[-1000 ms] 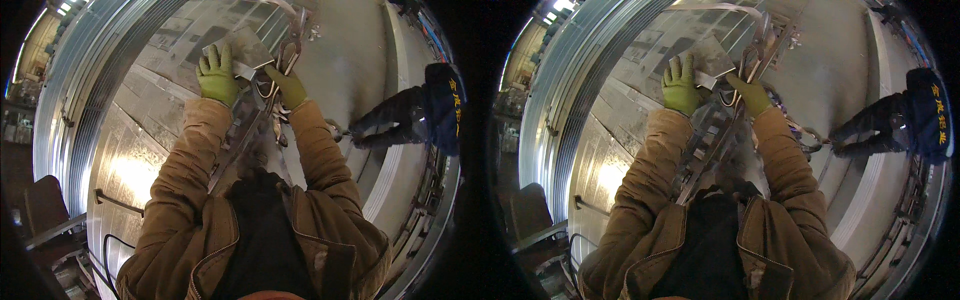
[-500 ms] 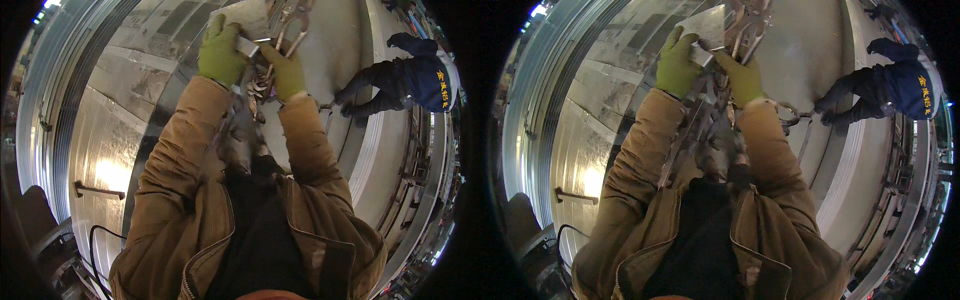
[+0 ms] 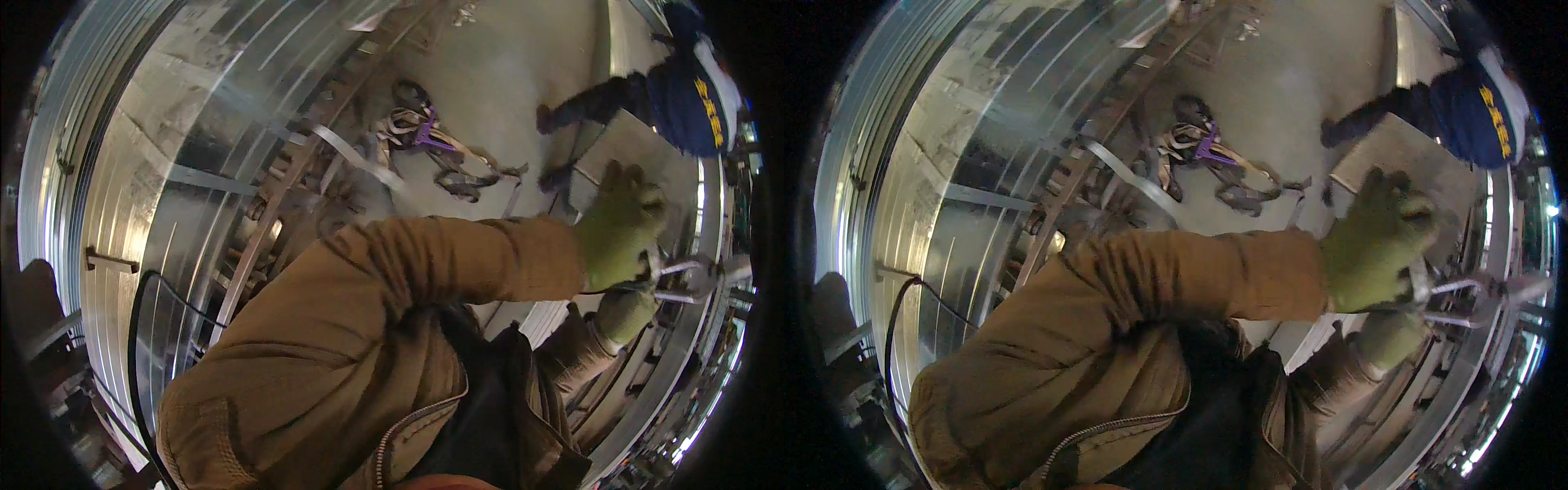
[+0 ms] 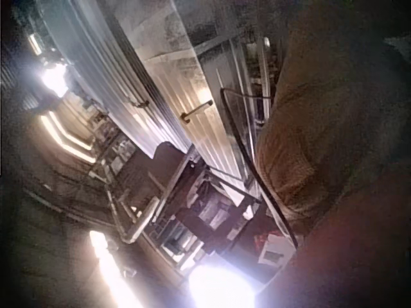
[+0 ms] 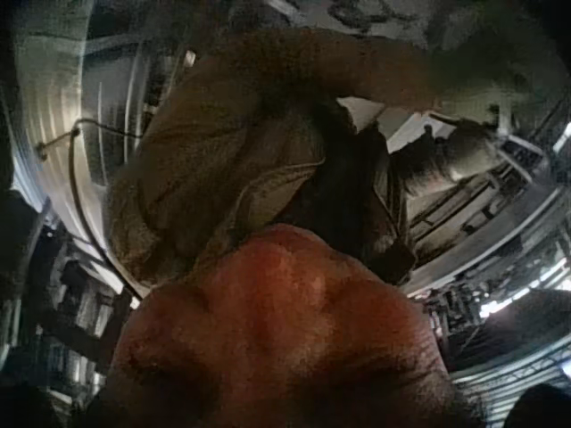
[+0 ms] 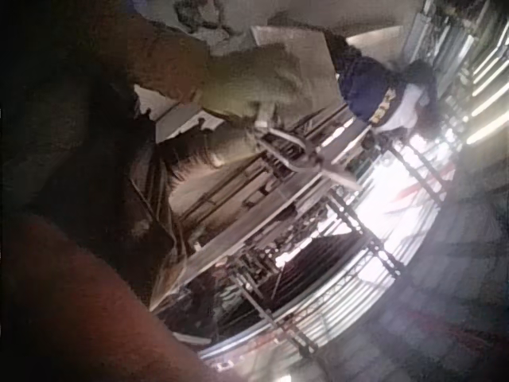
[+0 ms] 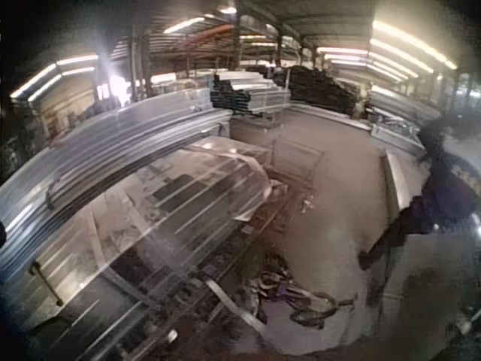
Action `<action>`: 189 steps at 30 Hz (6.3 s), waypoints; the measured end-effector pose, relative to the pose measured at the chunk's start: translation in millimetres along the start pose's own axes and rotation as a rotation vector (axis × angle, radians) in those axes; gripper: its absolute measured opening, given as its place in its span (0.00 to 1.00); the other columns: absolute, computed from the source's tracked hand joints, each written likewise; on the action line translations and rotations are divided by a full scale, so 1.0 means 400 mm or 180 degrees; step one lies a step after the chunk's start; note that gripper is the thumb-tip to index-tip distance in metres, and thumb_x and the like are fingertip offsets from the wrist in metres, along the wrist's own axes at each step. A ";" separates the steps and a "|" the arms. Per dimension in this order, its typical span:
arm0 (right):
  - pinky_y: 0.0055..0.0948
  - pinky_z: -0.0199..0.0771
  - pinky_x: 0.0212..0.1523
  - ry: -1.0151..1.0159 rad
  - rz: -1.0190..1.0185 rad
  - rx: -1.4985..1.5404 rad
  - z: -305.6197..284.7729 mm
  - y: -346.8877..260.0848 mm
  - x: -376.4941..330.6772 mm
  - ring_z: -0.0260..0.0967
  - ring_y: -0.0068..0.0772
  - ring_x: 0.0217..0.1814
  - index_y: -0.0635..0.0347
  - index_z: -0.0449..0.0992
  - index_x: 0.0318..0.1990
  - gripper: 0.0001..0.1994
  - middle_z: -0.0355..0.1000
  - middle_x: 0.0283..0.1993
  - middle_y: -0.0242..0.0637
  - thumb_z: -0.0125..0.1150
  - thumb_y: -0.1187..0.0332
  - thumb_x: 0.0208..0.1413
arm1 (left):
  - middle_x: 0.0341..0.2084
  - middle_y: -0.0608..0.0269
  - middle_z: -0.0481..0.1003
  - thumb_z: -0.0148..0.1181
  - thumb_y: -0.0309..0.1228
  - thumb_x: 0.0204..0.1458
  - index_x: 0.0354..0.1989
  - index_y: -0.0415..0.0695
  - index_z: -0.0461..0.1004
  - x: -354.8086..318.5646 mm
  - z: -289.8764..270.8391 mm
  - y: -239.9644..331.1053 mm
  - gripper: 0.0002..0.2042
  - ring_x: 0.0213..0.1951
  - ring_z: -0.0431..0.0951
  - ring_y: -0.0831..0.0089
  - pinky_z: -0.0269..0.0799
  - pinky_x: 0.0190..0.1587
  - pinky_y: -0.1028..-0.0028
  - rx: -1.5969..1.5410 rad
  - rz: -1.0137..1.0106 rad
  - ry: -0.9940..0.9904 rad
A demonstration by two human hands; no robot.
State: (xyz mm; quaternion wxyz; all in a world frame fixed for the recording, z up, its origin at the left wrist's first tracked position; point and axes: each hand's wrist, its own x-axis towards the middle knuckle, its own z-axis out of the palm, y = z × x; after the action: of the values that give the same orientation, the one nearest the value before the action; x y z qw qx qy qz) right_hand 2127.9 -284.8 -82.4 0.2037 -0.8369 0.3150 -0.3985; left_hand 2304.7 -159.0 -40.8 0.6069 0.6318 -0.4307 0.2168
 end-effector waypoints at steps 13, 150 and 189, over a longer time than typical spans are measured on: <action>0.24 0.66 0.30 0.0339 0.1860 0.1942 -0.228 0.293 -0.069 0.73 0.22 0.34 0.58 0.80 0.49 0.13 0.78 0.37 0.29 0.62 0.59 0.71 | 0.39 0.51 0.81 0.72 0.33 0.37 0.32 0.44 0.86 -0.147 0.427 0.128 0.11 0.46 0.79 0.45 0.74 0.50 0.51 -0.1354 -0.0970 -0.1216; 0.46 0.73 0.66 -0.4303 0.2794 0.5484 1.002 -1.451 -0.630 0.75 0.47 0.59 0.61 0.75 0.59 0.19 0.78 0.56 0.44 0.54 0.59 0.69 | 0.44 0.45 0.81 0.59 0.35 0.64 0.48 0.39 0.80 -0.299 -1.599 -0.445 0.13 0.48 0.77 0.40 0.70 0.55 0.48 0.1905 -0.0760 0.1147; 0.27 0.78 0.43 -0.5169 0.0558 0.1597 0.954 -1.260 -0.303 0.77 0.27 0.44 0.58 0.77 0.58 0.20 0.79 0.46 0.39 0.64 0.55 0.66 | 0.58 0.43 0.77 0.63 0.41 0.60 0.60 0.44 0.76 -0.191 -1.392 -0.407 0.22 0.60 0.73 0.37 0.68 0.64 0.49 0.1007 -0.0372 0.0989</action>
State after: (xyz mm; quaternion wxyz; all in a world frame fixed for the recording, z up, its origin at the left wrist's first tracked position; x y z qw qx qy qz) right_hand 2556.6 195.4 -77.9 0.5757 -0.7658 0.0374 0.2841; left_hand 2533.9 375.8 -101.9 0.5709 0.7019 -0.2554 0.3408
